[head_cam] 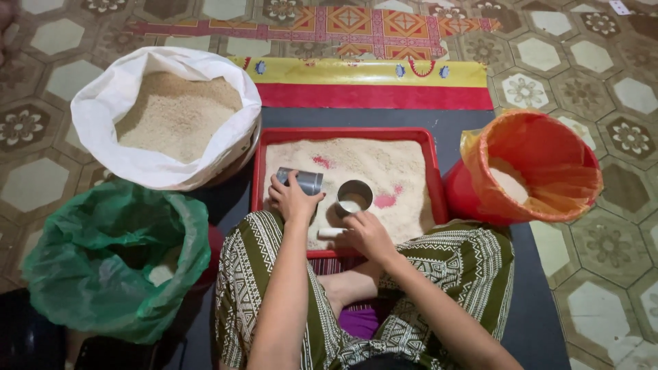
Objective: Measuring and transferring grain from a large white bag into a red tray and a red bucket using metal cups.
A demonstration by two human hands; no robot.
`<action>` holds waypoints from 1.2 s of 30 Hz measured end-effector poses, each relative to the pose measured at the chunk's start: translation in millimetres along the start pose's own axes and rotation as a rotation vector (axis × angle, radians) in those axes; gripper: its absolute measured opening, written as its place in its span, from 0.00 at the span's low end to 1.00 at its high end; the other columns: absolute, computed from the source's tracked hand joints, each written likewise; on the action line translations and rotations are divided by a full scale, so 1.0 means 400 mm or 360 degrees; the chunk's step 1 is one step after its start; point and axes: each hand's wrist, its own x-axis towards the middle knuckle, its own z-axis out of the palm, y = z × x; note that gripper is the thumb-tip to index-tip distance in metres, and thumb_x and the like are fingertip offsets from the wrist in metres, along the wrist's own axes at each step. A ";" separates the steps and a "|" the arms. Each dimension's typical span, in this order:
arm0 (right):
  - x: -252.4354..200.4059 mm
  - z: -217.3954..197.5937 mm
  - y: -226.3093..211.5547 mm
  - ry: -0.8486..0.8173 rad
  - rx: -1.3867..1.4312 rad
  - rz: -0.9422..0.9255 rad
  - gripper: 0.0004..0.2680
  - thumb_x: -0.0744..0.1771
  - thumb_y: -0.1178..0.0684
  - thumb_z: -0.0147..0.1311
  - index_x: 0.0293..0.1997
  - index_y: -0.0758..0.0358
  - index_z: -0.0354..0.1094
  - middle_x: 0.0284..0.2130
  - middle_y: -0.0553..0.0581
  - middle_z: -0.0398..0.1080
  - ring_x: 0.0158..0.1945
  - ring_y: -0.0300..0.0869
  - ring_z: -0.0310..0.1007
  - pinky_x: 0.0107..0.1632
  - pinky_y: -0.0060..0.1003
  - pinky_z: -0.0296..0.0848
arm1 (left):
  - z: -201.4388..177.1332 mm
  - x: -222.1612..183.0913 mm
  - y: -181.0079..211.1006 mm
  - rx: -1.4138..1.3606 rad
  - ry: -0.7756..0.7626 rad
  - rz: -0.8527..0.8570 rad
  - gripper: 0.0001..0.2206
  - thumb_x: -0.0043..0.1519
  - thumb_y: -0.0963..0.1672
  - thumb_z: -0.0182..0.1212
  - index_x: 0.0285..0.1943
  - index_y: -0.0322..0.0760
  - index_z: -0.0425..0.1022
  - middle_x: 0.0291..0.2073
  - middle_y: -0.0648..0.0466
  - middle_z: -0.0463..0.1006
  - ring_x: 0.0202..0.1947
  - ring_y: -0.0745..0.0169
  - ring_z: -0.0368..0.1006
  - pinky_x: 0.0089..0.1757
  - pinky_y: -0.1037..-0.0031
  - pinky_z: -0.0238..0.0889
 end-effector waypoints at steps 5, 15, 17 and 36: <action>0.034 -0.029 -0.025 0.0095 -0.0242 0.0024 0.14 0.64 0.55 0.60 0.54 0.54 0.66 0.42 0.53 0.67 0.51 0.46 0.70 0.59 0.38 0.68 | 0.008 0.004 -0.005 0.0009 -0.0012 -0.0005 0.43 0.41 0.56 0.78 0.67 0.56 0.61 0.74 0.41 0.43 0.71 0.34 0.45 0.60 0.36 0.53; -0.041 0.059 0.042 -0.0069 -0.0107 0.0493 0.10 0.65 0.53 0.56 0.50 0.51 0.62 0.33 0.49 0.75 0.48 0.43 0.74 0.60 0.41 0.67 | 0.006 0.001 -0.007 0.0041 -0.0007 -0.0010 0.43 0.41 0.58 0.78 0.67 0.59 0.61 0.74 0.42 0.43 0.72 0.35 0.46 0.61 0.37 0.53; -0.053 0.059 0.054 -0.0172 -0.0245 0.0377 0.08 0.65 0.54 0.52 0.47 0.49 0.62 0.32 0.45 0.75 0.47 0.39 0.74 0.63 0.38 0.65 | 0.004 -0.002 -0.006 0.0066 -0.0007 -0.0009 0.43 0.41 0.59 0.78 0.67 0.60 0.61 0.74 0.43 0.43 0.72 0.36 0.46 0.61 0.38 0.53; -0.031 -0.565 0.214 0.1281 0.1223 0.1044 0.10 0.73 0.57 0.47 0.63 0.54 0.65 0.53 0.50 0.68 0.60 0.36 0.67 0.68 0.36 0.63 | -0.016 -0.018 0.014 0.0065 -0.0025 -0.0019 0.41 0.44 0.55 0.78 0.67 0.58 0.61 0.74 0.42 0.43 0.71 0.34 0.47 0.59 0.40 0.55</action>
